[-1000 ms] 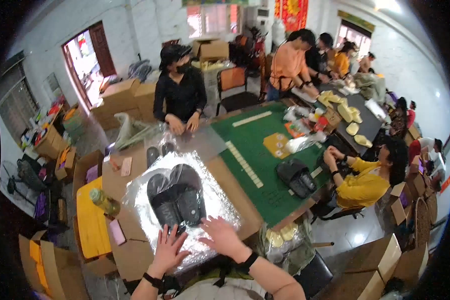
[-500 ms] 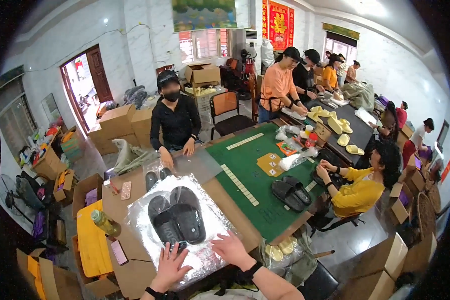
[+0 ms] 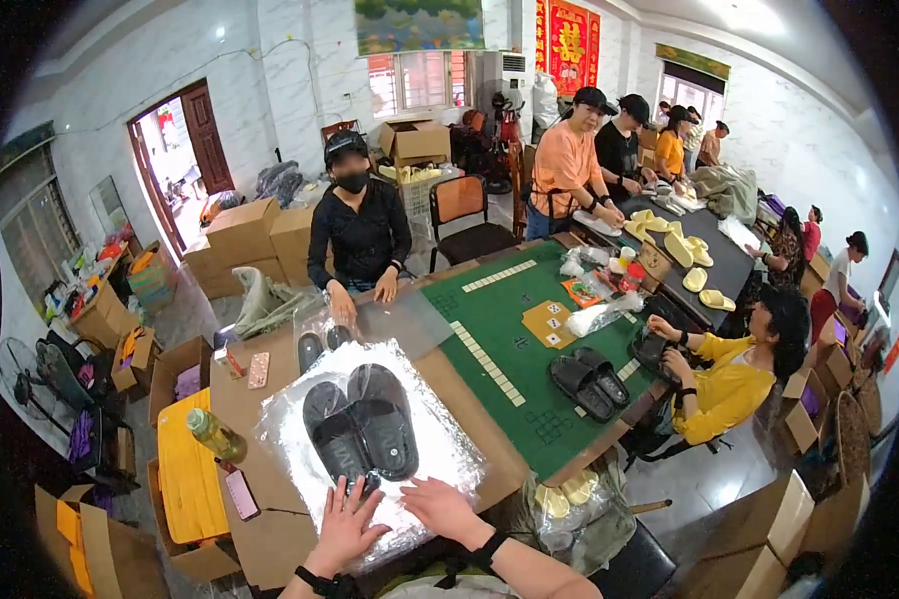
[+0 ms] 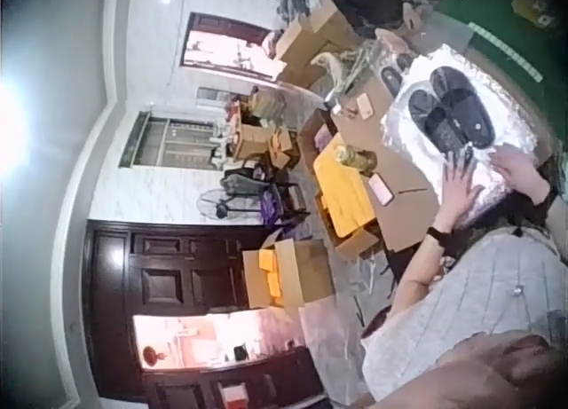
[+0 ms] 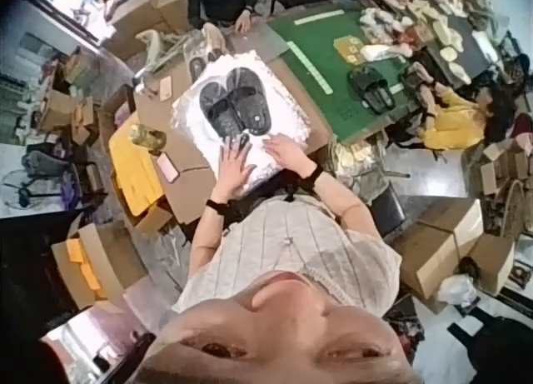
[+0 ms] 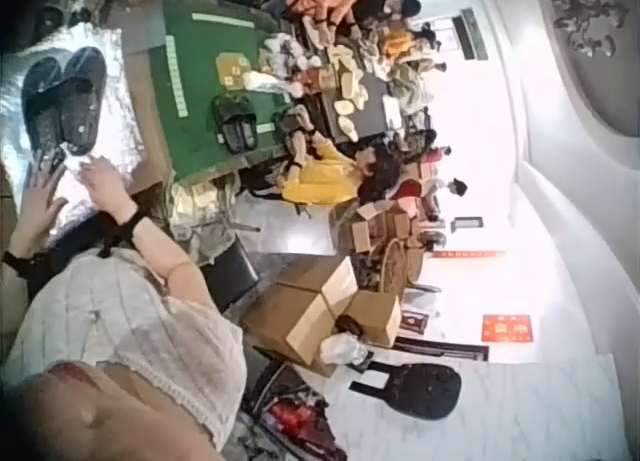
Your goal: The recorder is packing pairs of slippers into plastic bags and bubble wrap in a footwear manufacturing setting.
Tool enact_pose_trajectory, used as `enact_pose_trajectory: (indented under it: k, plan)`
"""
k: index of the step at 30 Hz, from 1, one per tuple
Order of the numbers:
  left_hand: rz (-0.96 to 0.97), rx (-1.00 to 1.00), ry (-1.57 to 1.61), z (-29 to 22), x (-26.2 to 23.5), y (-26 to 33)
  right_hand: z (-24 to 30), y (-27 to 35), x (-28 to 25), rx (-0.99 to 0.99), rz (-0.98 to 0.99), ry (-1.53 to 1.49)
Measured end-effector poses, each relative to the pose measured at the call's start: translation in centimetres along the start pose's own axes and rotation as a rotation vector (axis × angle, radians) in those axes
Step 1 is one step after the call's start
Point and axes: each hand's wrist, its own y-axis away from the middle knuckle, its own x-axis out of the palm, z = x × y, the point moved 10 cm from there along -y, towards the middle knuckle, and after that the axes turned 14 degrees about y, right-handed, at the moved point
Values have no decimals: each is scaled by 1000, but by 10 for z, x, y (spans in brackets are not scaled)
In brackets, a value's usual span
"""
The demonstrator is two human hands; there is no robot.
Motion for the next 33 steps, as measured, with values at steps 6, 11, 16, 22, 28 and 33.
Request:
enact_pose_trajectory:
  k: [6,11,16,22,28,33]
  plan:
    - [2,-10,-20,3,-1,3,-28,17,-22,51,-20,85]
    - [18,0,-14,6,5,4,-55,26,-29,141,-60,184]
    - [-4,26,-11,-1,-2,-1,-66,31,-29,219,-103,61]
    - [1,12,6,1,0,-1,-52,11,-31,297,-87,157]
    - [21,-13,-21,2,3,3,25,2,4,83,35,211]
    - [13,-47,-7,2,-1,3,-8,16,8,86,164,271]
